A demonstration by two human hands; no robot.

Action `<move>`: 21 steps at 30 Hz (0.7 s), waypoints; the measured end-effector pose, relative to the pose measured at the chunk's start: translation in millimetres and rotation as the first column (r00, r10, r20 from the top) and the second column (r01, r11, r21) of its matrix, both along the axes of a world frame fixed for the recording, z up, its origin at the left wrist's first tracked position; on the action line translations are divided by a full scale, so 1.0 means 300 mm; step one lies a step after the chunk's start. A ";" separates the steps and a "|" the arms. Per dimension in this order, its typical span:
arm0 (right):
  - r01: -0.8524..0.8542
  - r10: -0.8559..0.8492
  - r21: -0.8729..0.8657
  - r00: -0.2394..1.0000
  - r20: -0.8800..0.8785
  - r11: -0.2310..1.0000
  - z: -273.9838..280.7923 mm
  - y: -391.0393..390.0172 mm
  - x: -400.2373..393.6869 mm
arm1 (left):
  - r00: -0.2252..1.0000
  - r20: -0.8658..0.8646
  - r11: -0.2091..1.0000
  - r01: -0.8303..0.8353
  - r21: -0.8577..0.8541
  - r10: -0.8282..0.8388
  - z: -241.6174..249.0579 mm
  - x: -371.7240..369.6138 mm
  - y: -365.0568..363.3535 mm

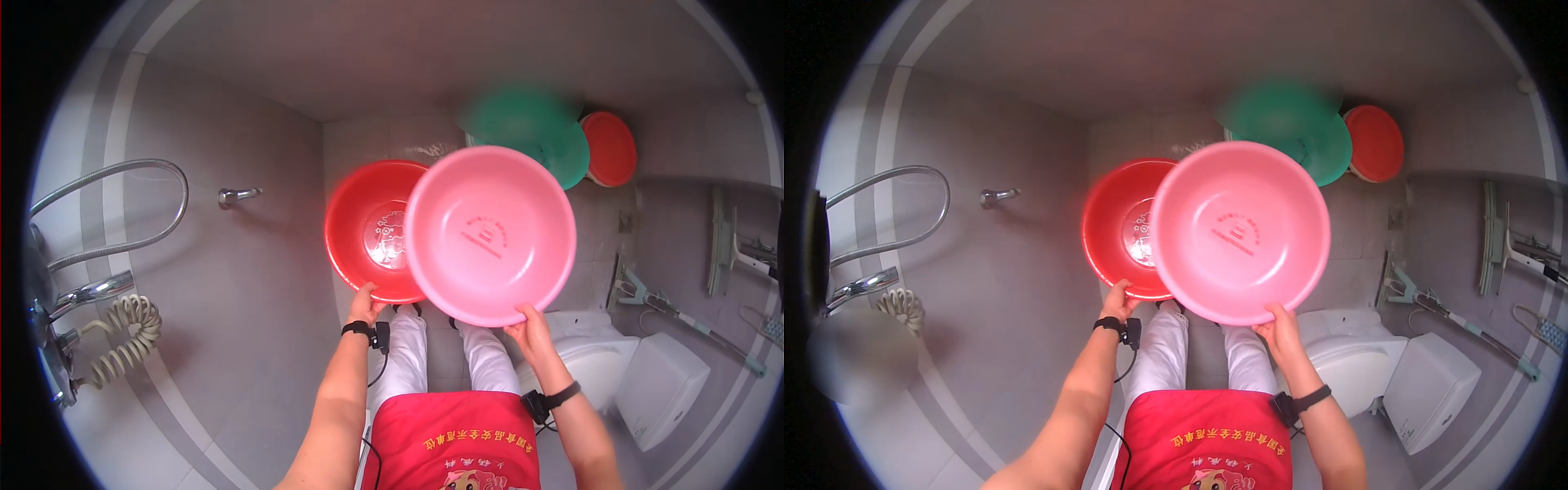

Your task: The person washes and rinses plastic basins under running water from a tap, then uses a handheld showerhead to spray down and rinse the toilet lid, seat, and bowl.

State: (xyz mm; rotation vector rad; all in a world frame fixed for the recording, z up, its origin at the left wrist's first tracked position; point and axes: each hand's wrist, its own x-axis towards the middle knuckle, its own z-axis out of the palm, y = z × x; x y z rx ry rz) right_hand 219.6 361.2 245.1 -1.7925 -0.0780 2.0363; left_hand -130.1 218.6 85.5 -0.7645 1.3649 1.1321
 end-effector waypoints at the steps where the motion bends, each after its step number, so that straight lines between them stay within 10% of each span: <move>1: -0.033 0.033 0.006 0.999 -0.013 0.999 -0.002 0.023 -0.045 | 1.000 0.020 1.000 -0.003 0.010 0.003 -0.009 -0.007 -0.005; 4: -0.189 0.191 0.088 0.981 -0.021 0.978 -0.055 0.071 -0.163 | 0.998 0.054 0.998 0.004 0.059 -0.007 0.003 -0.019 0.015; 10: -0.805 0.419 0.280 0.528 0.739 0.523 -0.285 0.104 -0.292 | 0.989 0.047 0.974 0.132 0.186 -0.143 0.116 -0.056 0.020; 21: -0.797 0.547 0.340 0.594 0.590 0.500 -0.190 0.166 -0.514 | 0.986 0.115 0.969 0.091 0.232 -0.120 0.199 -0.187 -0.054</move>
